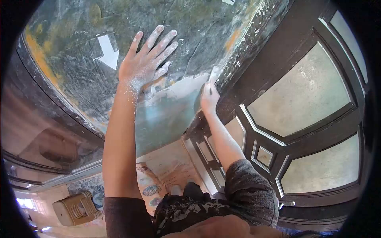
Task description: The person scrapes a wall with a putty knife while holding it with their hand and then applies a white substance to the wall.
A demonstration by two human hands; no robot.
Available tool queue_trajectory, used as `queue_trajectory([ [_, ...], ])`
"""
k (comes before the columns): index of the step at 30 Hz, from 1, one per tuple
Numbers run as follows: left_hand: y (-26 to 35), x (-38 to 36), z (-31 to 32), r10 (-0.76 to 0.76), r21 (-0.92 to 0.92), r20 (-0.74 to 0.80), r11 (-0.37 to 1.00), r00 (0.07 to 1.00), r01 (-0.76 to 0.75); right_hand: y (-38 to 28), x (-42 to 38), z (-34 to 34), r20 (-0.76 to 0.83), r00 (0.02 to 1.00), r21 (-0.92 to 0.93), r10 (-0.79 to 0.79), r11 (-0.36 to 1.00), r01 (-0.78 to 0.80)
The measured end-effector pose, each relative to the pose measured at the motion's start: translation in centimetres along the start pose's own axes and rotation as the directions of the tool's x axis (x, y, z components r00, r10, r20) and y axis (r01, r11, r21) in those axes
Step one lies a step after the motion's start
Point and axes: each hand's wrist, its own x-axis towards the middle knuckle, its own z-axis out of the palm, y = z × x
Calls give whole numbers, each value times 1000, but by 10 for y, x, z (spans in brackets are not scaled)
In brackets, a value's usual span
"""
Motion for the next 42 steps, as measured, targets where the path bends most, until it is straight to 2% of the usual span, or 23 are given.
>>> queue_trajectory([
  [1, 1, -2, -1, 16, -38, 20, 999, 1000, -15, 24, -6, 11, -28, 963, -150, -267, 954, 260],
  [2, 2, -2, 1, 14, -20, 19, 1000, 1000, -14, 50, -6, 13, -50, 960, -136, -276, 954, 268],
  [4, 1, -1, -1, 13, -11, 32, 1000, 999, -13, 22, 5, 8, -72, 957, -119, -280, 955, 270],
  [5, 2, -1, -1, 19, -6, 50, 1000, 999, -19, 10, 19, 3, -23, 1000, 102, -19, 995, 21],
  [6, 2, -2, 1, 19, 23, 35, 1000, 999, -20, 6, 25, 1, 78, 971, 299, 227, 924, -240],
  [9, 1, -2, 3, 21, 24, 3, 999, 1000, -21, 16, 7, 21, 34, 988, 380, 151, 912, -153],
  [10, 3, -2, 3, 18, 49, 6, 999, 1000, -18, -27, -8, 15, 80, 966, 466, 248, 847, -256],
  [13, 2, -1, -2, 4, 18, 19, 1000, 1000, -4, -12, 16, 13, 43, 988, 439, 149, 885, -153],
  [14, 3, -1, -1, 3, 66, 22, 998, 1000, -5, -19, 22, 8, 108, 951, 538, 291, 787, -302],
  [15, 3, -1, 0, 3, 64, 25, 998, 1000, -4, -22, 24, 6, 134, 940, 521, 312, 785, -335],
  [17, 3, -2, 1, 5, 101, 8, 995, 1000, -5, -9, 16, 15, -24, 987, 472, 157, 872, -128],
  [19, 3, -2, -2, 5, 75, 36, 997, 999, -8, 7, -6, 15, 19, 994, 313, 108, 943, -108],
  [20, 3, -2, -3, 4, 54, 40, 999, 999, -7, 53, -3, 15, 23, 997, 28, -73, 997, 72],
  [21, 2, -1, -2, 3, 35, 42, 999, 999, -4, 61, 6, 17, -71, 972, -23, -225, 974, 224],
  [23, 4, -3, -1, -4, 20, 38, 1000, 999, 3, 20, 24, 1, 9, 1000, 161, -21, 987, 20],
  [27, 3, 0, -3, 3, 94, 49, 996, 999, -7, 15, 31, 0, -15, 996, 55, -87, 995, 88],
  [29, 2, -2, 0, 7, 59, 42, 998, 999, -10, 27, 9, -3, 20, 878, -217, -478, 856, 470],
  [30, 2, -2, 1, 10, 51, 30, 999, 999, -11, 28, -6, -11, 128, 960, -73, -250, 963, 260],
  [31, 1, -1, 1, 7, 57, 34, 998, 999, -9, 30, -9, -17, 131, 959, -67, -252, 963, 262],
  [33, 2, -1, 0, 13, 73, 31, 997, 999, -15, 37, -9, -34, 226, 944, -249, -242, 922, 296],
  [35, 3, -2, -2, 4, 67, 50, 998, 999, -7, 46, 9, -49, 351, 882, -386, -315, 809, 443],
  [38, 3, -1, -1, 19, 51, 28, 998, 999, -21, 43, 38, -65, 441, 788, -419, -429, 679, 603],
  [42, 3, -1, 1, 18, 91, -1, 996, 1000, -18, 31, 45, -76, 517, 786, -513, -338, 613, 601],
])
